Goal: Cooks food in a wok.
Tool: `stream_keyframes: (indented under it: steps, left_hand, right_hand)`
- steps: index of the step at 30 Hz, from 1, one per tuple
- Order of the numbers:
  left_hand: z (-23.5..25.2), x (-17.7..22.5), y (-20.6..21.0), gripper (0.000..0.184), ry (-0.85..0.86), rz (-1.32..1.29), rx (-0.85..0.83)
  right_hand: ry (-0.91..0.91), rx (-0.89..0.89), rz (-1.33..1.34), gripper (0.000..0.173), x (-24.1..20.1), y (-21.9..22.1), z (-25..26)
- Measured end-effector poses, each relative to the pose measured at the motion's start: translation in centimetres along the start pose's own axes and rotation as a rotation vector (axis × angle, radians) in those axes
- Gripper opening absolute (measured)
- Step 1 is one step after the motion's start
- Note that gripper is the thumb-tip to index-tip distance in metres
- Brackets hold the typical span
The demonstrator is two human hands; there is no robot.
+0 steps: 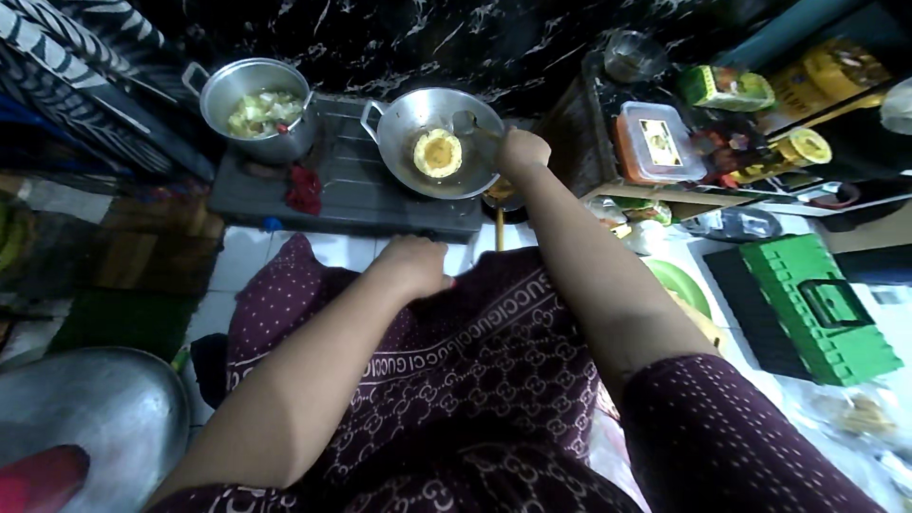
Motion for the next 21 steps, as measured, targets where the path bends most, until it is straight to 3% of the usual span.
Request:
stream_keyframes:
  steps: [9,21]
  left_hand:
    - [-0.1,0.1,0.1,0.062,-0.003,0.004,0.015]
    - [-0.4,0.5,-0.1,0.060,0.034,-0.027,0.022]
  right_hand:
    - [0.051,-0.065,-0.072,0.033,1.3,-0.3,-0.4]
    - [-0.019,-0.122,-0.064,0.039,0.2,-1.7,-3.3]
Point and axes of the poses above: each hand's wrist, its own z-axis towards the middle knuckle, its own y-axis out of the palm, x = y × z, the point moved 4 cm from there along z, towards the middle knuckle, and after that the axes turned 1 degree about y, right-handed, at the moved point
